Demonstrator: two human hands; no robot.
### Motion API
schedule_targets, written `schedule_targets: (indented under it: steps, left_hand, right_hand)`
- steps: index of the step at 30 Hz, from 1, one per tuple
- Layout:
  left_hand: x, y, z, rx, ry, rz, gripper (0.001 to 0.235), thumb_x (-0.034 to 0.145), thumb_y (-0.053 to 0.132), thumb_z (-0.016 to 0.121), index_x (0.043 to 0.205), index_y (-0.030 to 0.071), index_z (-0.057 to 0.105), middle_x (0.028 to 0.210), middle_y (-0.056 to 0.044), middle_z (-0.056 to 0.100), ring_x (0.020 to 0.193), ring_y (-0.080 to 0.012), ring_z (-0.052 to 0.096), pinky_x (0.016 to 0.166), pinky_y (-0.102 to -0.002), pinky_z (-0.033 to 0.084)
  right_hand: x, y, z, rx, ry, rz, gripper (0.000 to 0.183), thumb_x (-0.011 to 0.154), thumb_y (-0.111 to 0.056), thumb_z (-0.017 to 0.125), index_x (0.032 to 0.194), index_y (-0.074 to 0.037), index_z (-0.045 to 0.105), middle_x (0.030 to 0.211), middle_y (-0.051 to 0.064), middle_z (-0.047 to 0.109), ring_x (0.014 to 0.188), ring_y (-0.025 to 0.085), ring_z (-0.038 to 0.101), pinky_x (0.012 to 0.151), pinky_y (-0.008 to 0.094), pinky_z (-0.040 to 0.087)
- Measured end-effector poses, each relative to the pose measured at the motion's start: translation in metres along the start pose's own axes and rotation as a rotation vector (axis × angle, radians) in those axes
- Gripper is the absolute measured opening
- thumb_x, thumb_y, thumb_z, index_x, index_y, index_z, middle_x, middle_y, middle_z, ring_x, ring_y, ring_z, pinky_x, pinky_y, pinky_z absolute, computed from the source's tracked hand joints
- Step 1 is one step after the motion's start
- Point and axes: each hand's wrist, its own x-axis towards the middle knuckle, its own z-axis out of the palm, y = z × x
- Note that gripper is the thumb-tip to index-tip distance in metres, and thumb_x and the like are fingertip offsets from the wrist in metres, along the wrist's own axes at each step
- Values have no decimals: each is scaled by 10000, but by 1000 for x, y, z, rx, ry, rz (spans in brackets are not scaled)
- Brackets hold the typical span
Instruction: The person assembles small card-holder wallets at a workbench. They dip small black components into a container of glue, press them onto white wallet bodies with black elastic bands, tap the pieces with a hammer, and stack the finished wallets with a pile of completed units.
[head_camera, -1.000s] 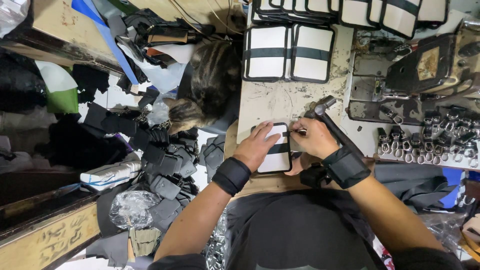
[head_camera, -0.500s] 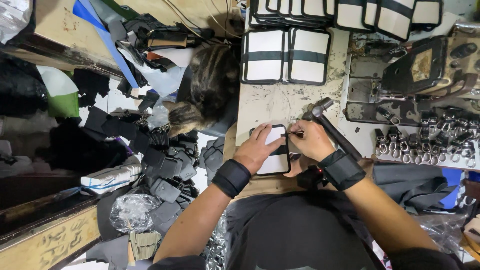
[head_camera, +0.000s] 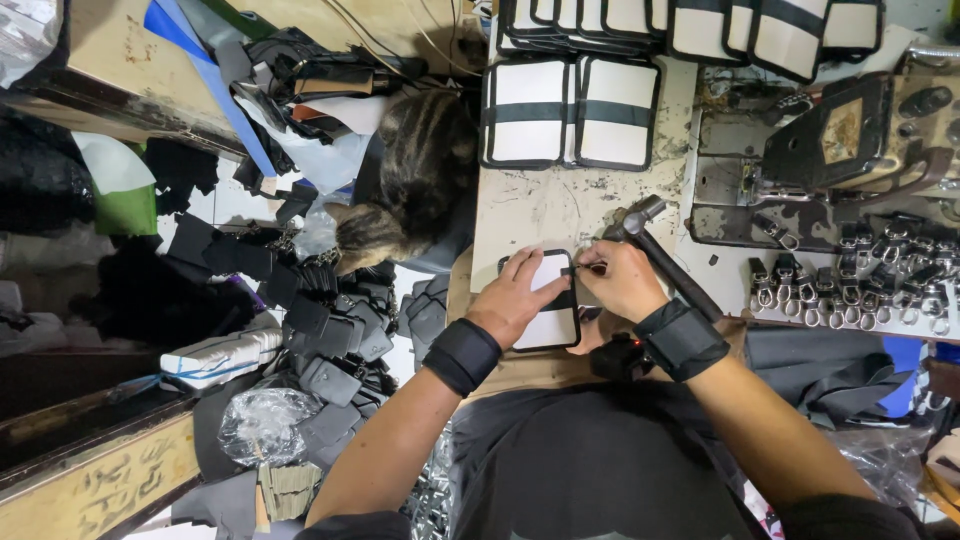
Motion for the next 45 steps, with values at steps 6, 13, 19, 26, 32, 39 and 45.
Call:
schedule_targets:
  steps: [6,13,19,26,32,39,45]
  left_hand:
    - [1,1,-5,-13,-6,-5,654,973,50,579,1552,291,395,1481,-280,419,1427,-497,375,1180,-540,402]
    - [6,12,-26,-117,-95,-79,609,987,65,557,1540,262,393,1506,-284,371,1442,-506,334,1153,-591,395]
    - [15,-7,10,-32,135,-99,517,985,220,610,1484,260,479,1388,-146,515,1364,-376,473,1199,-513,364]
    - [11,-3,-69,-234,185,-164,448,947,282,657,1365,185,528,1059,-93,611,1022,-347,654,948,-446,546]
    - [6,23,-142,-65,324,-113,69,975,308,562,1018,273,603,905,47,523,785,-220,675,684,-329,586]
    - [5,13,-40,254,573,82,44,968,123,667,933,110,642,1091,-91,701,1032,-285,724,836,-330,612]
    - [-4,9,33,205,526,29,300,856,167,709,1134,54,689,1251,-178,675,1223,-353,641,1012,-433,542]
  right_hand:
    - [0,-2,2,-16,-5,22,261,794,-264,795,1019,-134,774,1007,148,778,1038,386,710,843,513,585]
    - [-2,-16,-3,-81,-24,44,296,804,-272,786,1052,-111,762,1021,140,781,1057,375,714,856,510,586]
    - [-12,-24,-16,-21,-49,-2,256,850,-237,750,1083,-134,779,1055,133,784,1099,357,705,906,474,580]
    - [-50,-63,-59,140,-53,-40,279,873,-172,727,1138,-91,765,1110,183,773,1145,369,689,948,508,553]
    - [-68,-91,-98,313,6,-217,236,903,-41,704,1137,-31,730,1018,173,757,995,269,729,865,420,598]
    - [-40,-40,-61,-349,125,-454,213,905,-70,697,1116,-95,704,1098,76,677,1031,304,714,793,391,638]
    - [-45,-8,-46,-519,76,-437,248,862,-170,720,1102,-129,672,1122,59,638,1022,337,694,790,417,624]
